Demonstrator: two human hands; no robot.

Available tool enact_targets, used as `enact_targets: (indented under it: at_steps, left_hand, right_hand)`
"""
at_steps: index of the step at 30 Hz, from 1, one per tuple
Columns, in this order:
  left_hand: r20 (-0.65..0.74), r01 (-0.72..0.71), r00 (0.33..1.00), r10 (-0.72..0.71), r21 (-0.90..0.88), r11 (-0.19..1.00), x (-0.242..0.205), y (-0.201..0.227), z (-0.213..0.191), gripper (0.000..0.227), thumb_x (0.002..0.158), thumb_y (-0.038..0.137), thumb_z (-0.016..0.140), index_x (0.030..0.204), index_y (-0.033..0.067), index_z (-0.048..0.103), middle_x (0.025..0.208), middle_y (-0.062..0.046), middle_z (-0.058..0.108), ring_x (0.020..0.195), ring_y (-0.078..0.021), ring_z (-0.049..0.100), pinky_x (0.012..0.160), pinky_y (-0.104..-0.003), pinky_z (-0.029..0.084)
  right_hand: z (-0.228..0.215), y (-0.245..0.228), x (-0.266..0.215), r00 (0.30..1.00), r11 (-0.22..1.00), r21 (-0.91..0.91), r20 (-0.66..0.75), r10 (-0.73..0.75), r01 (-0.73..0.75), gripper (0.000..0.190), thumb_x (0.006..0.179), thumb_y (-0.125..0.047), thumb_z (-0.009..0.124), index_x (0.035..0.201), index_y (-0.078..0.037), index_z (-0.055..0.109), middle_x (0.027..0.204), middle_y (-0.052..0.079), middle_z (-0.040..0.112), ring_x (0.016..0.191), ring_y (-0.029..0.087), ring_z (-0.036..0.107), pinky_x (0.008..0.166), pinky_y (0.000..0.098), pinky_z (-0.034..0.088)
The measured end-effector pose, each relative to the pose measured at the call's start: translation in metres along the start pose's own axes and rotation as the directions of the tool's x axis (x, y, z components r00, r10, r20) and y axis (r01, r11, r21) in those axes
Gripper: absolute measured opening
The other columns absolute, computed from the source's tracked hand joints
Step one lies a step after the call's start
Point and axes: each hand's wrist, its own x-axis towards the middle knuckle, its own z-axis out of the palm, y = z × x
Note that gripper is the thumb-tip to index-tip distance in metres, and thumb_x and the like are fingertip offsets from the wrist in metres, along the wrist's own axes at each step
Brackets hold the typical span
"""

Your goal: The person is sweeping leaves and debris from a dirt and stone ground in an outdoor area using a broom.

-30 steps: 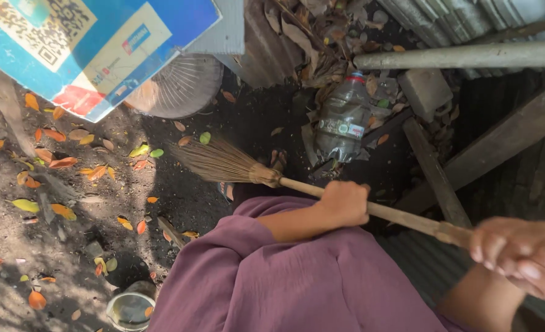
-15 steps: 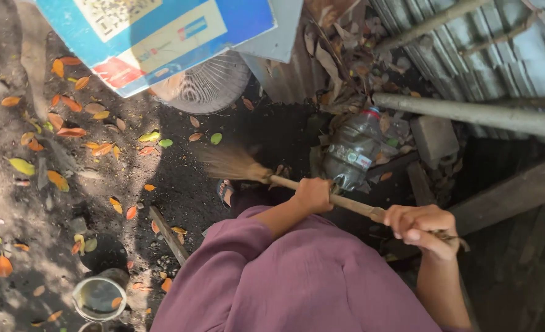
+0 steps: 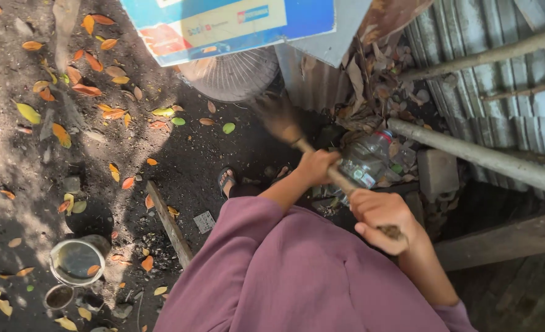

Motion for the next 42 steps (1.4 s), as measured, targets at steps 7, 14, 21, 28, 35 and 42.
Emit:
enact_targets:
  at_steps: [7,14,21,28,35,42]
  left_hand:
    - [0.024,0.162,0.986,-0.166,0.117,0.98,-0.046,0.034,-0.009,0.04,0.07,0.034,0.079,0.096,0.0084,0.064,0.072,-0.011,0.071,0.07,-0.0329,0.073,0.06,-0.049,0.056]
    - [0.207,-0.103,0.972,0.11,-0.042,0.994,-0.041,0.073,-0.05,0.028,0.067,0.031,0.074,0.094,0.0196,0.072,0.081,-0.006,0.075,0.079,-0.0307,0.074,0.066,-0.049,0.056]
    - [0.316,0.036,0.942,-0.109,0.23,0.972,-0.094,-0.088,-0.099,0.037,0.066,0.045,0.081,0.094,0.0219,0.074,0.088,-0.005,0.075,0.085,-0.0307,0.074,0.068,-0.052,0.056]
    - [0.028,0.311,0.942,-0.335,0.311,0.898,-0.14,-0.1,-0.175,0.037,0.07,0.037,0.081,0.091,0.0085,0.07,0.081,-0.012,0.074,0.076,-0.0336,0.074,0.064,-0.047,0.057]
    - [0.245,-0.043,0.969,0.023,0.075,0.996,-0.09,-0.013,-0.206,0.028,0.065,0.034,0.077,0.089,0.0201,0.072,0.08,-0.005,0.075,0.08,-0.029,0.074,0.065,-0.049,0.057]
    - [0.23,0.055,0.97,-0.077,0.101,0.993,-0.114,-0.159,-0.202,0.033,0.07,0.046,0.078,0.097,0.0278,0.073,0.094,-0.001,0.076,0.089,-0.0294,0.075,0.071,-0.051,0.057]
  right_hand:
    - [-0.027,0.018,-0.039,0.987,0.926,0.356,-0.142,-0.079,0.126,0.038,0.084,-0.005,0.064,0.054,-0.005,0.04,0.053,0.007,0.048,0.05,0.022,0.051,0.066,0.0452,0.047]
    - [-0.007,-0.078,-0.005,0.996,0.98,0.2,0.093,-0.009,-0.01,0.034,0.088,-0.009,0.065,0.059,-0.006,0.047,0.059,0.006,0.053,0.054,0.022,0.055,0.066,0.0487,0.05]
    - [0.097,0.04,0.052,0.991,0.982,0.19,0.129,-0.03,0.005,0.028,0.086,-0.007,0.068,0.064,-0.005,0.051,0.067,0.008,0.062,0.071,0.025,0.064,0.086,0.0466,0.052]
    - [0.12,0.053,0.057,0.998,0.962,0.266,0.012,0.055,-0.056,0.026,0.082,-0.005,0.067,0.06,-0.002,0.054,0.067,0.009,0.061,0.081,0.029,0.066,0.103,0.0527,0.047]
    - [0.105,-0.093,0.121,0.999,0.984,0.17,-0.001,-0.048,0.047,0.029,0.086,-0.007,0.067,0.062,-0.003,0.052,0.062,0.007,0.059,0.062,0.022,0.062,0.082,0.0522,0.055]
    - [0.182,0.02,0.168,0.985,0.998,0.04,0.168,-0.05,0.044,0.032,0.085,0.003,0.071,0.063,-0.002,0.048,0.067,0.009,0.053,0.071,0.027,0.061,0.077,0.0392,0.056]
